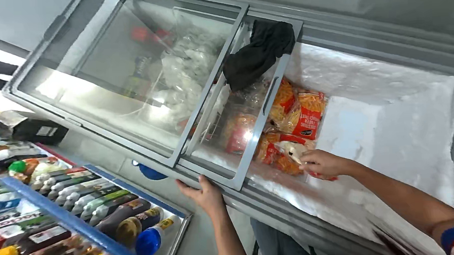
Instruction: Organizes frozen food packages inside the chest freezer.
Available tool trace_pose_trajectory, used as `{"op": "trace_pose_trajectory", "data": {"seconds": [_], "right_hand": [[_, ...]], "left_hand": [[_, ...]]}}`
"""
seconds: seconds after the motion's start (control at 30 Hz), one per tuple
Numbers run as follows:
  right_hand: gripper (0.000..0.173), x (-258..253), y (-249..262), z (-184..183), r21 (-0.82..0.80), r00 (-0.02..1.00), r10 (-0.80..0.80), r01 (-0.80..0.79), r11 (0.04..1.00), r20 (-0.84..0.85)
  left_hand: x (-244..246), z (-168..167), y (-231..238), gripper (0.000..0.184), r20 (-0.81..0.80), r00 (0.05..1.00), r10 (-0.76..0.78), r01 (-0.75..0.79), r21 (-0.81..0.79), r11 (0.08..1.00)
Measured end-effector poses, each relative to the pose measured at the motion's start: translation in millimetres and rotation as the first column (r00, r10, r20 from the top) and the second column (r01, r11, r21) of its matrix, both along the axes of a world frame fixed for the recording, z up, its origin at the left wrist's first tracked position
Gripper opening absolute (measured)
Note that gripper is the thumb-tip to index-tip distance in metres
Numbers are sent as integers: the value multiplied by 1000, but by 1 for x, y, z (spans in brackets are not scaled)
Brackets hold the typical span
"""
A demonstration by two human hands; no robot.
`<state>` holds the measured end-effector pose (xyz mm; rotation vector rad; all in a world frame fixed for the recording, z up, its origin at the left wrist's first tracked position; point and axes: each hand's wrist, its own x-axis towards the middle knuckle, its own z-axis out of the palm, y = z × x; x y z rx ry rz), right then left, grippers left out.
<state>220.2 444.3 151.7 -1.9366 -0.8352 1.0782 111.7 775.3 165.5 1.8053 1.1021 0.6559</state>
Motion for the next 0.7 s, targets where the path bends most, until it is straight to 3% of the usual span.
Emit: {"op": "trace_pose_trajectory", "data": {"seconds": [0.17, 0.27, 0.3, 0.37, 0.4, 0.43, 0.47, 0.57, 0.63, 0.7], "right_hand": [[34, -4, -61, -7, -211, 937, -242, 191, 959, -252], [34, 21, -122, -38, -460, 955, -226, 116, 880, -193], [35, 32, -135, -47, -590, 974, -186, 77, 804, -127], [36, 50, -138, -55, -840, 987, -159, 116, 530, 36], [39, 56, -127, -54, -902, 979, -171, 172, 396, 112], [47, 63, -112, -51, -915, 968, -183, 224, 336, 170], [58, 73, -93, -47, -894, 958, -193, 268, 359, 210], [64, 111, -20, -71, -705, 945, -266, 319, 634, 188], [67, 132, 35, -121, -597, 943, -333, 261, 758, -11], [65, 131, 92, -158, -497, 810, -476, 275, 823, -342]], "left_hand": [[-2, 0, 1, 75, 15, 1000, 8, -8, -2, 1000], [-2, 0, 1, 74, 7, 1000, -1, 1, -1, 1000], [-2, -1, 2, 74, 9, 1000, -3, 3, 4, 1000], [-1, -2, 3, 75, 8, 1000, 1, -1, 15, 1000], [-1, -3, 3, 75, 5, 1000, 4, -4, 16, 1000], [-1, -2, 3, 74, 3, 1000, 7, -7, 22, 1000], [-1, -3, 3, 74, 2, 1000, 9, -9, 29, 1000], [0, -3, 3, 74, 22, 1000, 19, -19, 17, 1000], [1, -4, 4, 74, 27, 999, 29, -30, 5, 1000], [0, -5, 5, 74, 23, 999, 33, -33, 3, 999]]}}
